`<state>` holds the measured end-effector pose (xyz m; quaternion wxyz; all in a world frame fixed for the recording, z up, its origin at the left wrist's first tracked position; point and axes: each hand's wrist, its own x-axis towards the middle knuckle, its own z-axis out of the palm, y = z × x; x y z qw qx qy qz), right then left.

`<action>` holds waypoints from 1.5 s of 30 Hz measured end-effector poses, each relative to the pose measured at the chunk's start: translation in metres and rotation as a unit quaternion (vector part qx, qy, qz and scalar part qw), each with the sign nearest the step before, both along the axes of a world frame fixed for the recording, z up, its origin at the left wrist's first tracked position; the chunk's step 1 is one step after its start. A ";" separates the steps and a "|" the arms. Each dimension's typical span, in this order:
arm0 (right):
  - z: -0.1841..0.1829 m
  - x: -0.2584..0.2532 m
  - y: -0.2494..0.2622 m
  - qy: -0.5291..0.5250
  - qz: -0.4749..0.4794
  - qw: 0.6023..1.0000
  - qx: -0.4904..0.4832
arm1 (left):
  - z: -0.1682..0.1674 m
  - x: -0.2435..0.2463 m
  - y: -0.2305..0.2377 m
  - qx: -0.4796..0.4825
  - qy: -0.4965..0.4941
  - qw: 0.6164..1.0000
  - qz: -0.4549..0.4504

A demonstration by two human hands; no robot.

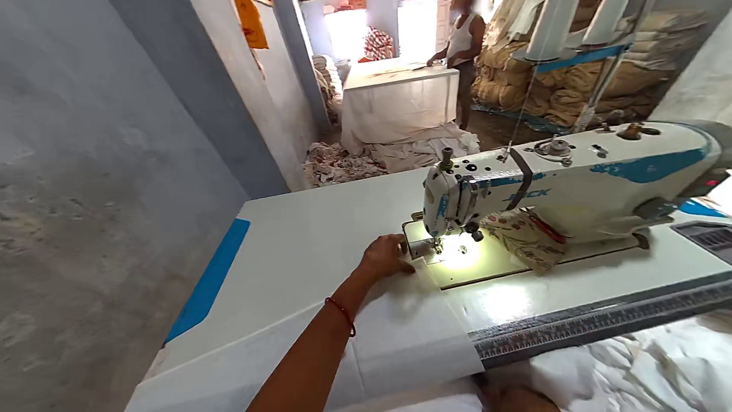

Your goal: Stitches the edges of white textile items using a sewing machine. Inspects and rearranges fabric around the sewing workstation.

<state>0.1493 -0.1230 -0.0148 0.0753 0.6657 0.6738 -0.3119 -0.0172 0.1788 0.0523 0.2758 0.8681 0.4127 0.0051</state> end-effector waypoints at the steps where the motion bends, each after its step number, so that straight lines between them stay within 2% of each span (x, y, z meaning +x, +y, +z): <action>1: 0.001 -0.001 0.005 -0.010 -0.006 1.000 0.002 | -0.003 0.011 -0.003 -0.006 -0.011 1.000 -0.025; 4: 0.044 -0.003 0.022 -0.023 0.051 0.998 -0.039 | -0.008 0.028 -0.013 -0.008 -0.015 0.998 -0.059; 5: 0.060 -0.001 0.027 -0.008 0.064 0.998 -0.016 | -0.008 0.027 -0.015 -0.012 -0.029 0.998 -0.061; 7: 0.075 0.004 0.038 0.065 0.014 0.987 0.145 | -0.006 0.015 -0.013 -0.038 -0.117 0.990 -0.072; 9: 0.060 0.003 0.060 0.137 -0.068 0.938 0.311 | -0.006 -0.004 -0.009 -0.122 -0.251 0.957 -0.081; 11: 0.038 0.000 0.081 0.207 -0.124 0.895 0.375 | -0.003 -0.015 -0.006 -0.178 -0.327 0.924 -0.085; 12: 0.029 -0.003 0.088 0.243 -0.148 0.873 0.396 | -0.001 -0.018 -0.005 -0.168 -0.327 0.926 -0.082; 14: 0.014 -0.008 0.092 0.254 -0.172 0.835 0.456 | -0.002 -0.018 -0.004 -0.081 -0.264 0.958 -0.079; 16: 0.002 -0.006 0.089 0.219 -0.162 0.811 0.518 | -0.005 -0.009 -0.008 0.021 -0.158 0.982 -0.105; 18: -0.003 -0.007 0.085 0.172 -0.128 0.801 0.559 | -0.006 -0.002 -0.016 0.123 -0.085 0.976 -0.159; 21: -0.001 -0.015 0.079 0.119 -0.059 0.816 0.562 | -0.020 -0.005 -0.014 0.296 -0.110 0.916 -0.246; 23: 0.004 -0.019 0.075 0.086 -0.006 0.839 0.537 | -0.025 -0.014 -0.008 0.329 -0.125 0.892 -0.283; 26: 0.015 -0.017 0.072 0.065 0.039 0.880 0.470 | -0.022 -0.027 -0.004 0.269 -0.124 0.912 -0.285; 28: 0.026 -0.005 0.078 0.091 0.046 0.906 0.411 | -0.022 -0.029 -0.006 0.141 -0.127 0.962 -0.195; 30: 0.033 0.006 0.091 0.123 0.032 0.923 0.362 | -0.022 -0.020 -0.008 0.034 -0.122 0.990 -0.056; 32: 0.039 0.009 0.104 0.158 0.001 0.936 0.314 | -0.017 -0.006 -0.015 0.008 -0.076 0.997 0.020; 34: 0.041 0.005 0.111 0.154 -0.046 0.947 0.279 | -0.011 0.002 -0.019 0.012 -0.030 0.999 0.014; 36: 0.038 -0.001 0.111 0.142 -0.087 0.943 0.290 | -0.009 -0.004 -0.018 0.003 -0.067 0.997 -0.028; 39: 0.031 -0.004 0.105 0.155 -0.095 0.924 0.337 | -0.006 -0.026 -0.007 -0.061 -0.229 0.966 -0.104; 40: 0.029 -0.004 0.103 0.171 -0.088 0.917 0.350 | -0.003 -0.031 -0.005 -0.083 -0.253 0.957 -0.119; 45: 0.020 -0.004 0.097 0.220 -0.046 0.863 0.453 | 0.015 -0.033 -0.011 -0.066 -0.174 0.977 -0.100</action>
